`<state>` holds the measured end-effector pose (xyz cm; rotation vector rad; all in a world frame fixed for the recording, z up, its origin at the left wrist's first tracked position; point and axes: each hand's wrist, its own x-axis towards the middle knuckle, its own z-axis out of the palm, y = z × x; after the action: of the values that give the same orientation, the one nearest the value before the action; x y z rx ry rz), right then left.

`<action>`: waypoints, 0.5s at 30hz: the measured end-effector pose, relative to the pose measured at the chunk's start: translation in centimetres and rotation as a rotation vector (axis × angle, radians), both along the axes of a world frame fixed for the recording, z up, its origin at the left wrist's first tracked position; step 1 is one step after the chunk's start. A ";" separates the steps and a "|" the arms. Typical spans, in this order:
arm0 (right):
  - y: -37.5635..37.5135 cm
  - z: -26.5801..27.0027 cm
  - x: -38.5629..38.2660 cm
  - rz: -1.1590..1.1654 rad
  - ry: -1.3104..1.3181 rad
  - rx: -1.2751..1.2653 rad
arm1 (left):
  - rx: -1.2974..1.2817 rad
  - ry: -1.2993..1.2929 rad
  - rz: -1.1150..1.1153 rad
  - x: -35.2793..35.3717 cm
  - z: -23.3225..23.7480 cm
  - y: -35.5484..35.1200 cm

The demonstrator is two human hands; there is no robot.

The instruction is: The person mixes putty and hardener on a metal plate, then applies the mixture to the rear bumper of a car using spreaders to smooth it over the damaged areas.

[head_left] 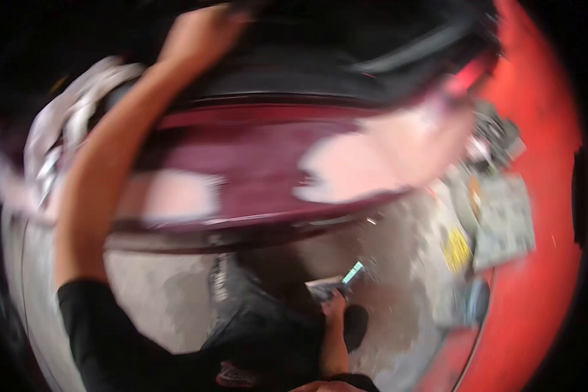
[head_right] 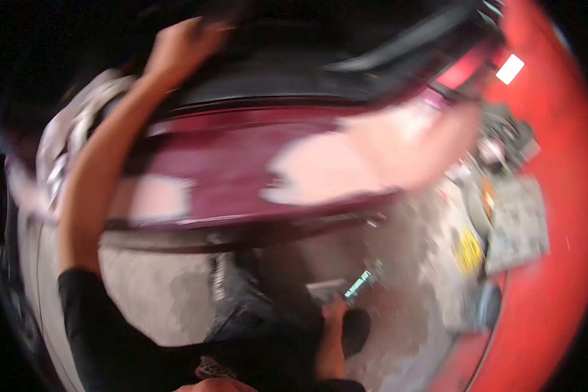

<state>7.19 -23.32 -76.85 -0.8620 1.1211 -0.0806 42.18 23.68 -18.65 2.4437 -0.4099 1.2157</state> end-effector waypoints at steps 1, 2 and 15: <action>0.0 -0.2 -0.3 -0.038 -0.035 0.009 | -0.091 -0.038 -0.170 1.3 -1.0 0.7; 0.1 -0.4 -0.4 -0.073 -0.048 0.013 | -0.134 0.005 -0.207 2.3 -1.2 1.0; 1.3 1.9 0.3 -0.021 -0.002 -0.098 | -0.163 -0.059 -0.284 1.7 -0.9 0.3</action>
<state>7.47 -22.00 -74.93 -0.9370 1.1316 -0.1551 43.88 23.97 -19.57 2.1318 -0.6247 1.1518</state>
